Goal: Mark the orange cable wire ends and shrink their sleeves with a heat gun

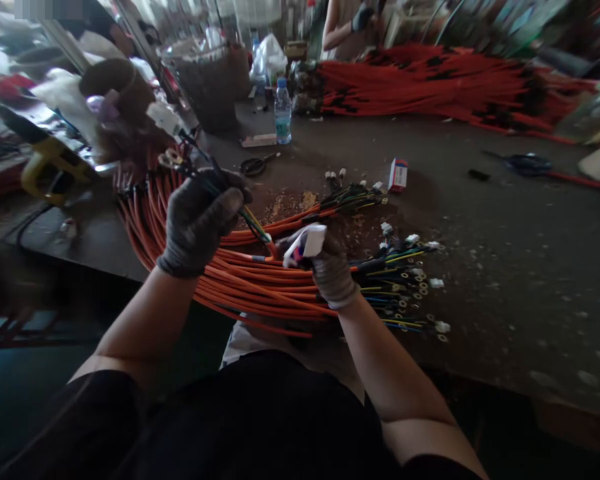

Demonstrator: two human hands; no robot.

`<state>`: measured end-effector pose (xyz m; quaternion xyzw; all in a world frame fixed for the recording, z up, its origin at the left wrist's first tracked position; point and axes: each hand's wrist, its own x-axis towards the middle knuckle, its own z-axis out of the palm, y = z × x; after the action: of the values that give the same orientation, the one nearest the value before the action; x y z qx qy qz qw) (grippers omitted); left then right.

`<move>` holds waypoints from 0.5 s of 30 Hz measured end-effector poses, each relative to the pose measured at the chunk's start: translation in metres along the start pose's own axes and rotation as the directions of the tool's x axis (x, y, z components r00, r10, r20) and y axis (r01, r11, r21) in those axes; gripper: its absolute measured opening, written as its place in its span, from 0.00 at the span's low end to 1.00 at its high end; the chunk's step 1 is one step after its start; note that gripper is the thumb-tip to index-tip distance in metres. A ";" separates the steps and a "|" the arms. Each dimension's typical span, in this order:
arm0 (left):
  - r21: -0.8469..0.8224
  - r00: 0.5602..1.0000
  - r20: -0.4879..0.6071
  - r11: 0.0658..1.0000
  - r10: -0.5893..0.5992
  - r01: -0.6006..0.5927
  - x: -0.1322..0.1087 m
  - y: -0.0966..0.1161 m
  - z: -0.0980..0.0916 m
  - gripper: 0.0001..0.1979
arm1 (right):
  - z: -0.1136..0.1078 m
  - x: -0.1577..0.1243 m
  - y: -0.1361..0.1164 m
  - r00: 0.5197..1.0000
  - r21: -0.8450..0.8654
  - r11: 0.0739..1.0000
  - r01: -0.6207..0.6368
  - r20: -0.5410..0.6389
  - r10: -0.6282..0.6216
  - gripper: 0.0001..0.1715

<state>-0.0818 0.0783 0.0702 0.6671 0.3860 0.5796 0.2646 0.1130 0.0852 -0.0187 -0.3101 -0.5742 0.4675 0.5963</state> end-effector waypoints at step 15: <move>-0.196 0.975 0.065 0.955 -0.213 0.222 0.022 -0.020 0.010 0.17 | 0.008 0.011 -0.034 0.886 -0.404 0.790 0.460 0.155 -0.437 0.08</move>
<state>-0.0758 0.1080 0.0649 0.6025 0.3903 0.5688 0.4014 0.1105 0.0815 0.0175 -0.2761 -0.7356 0.1826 0.5911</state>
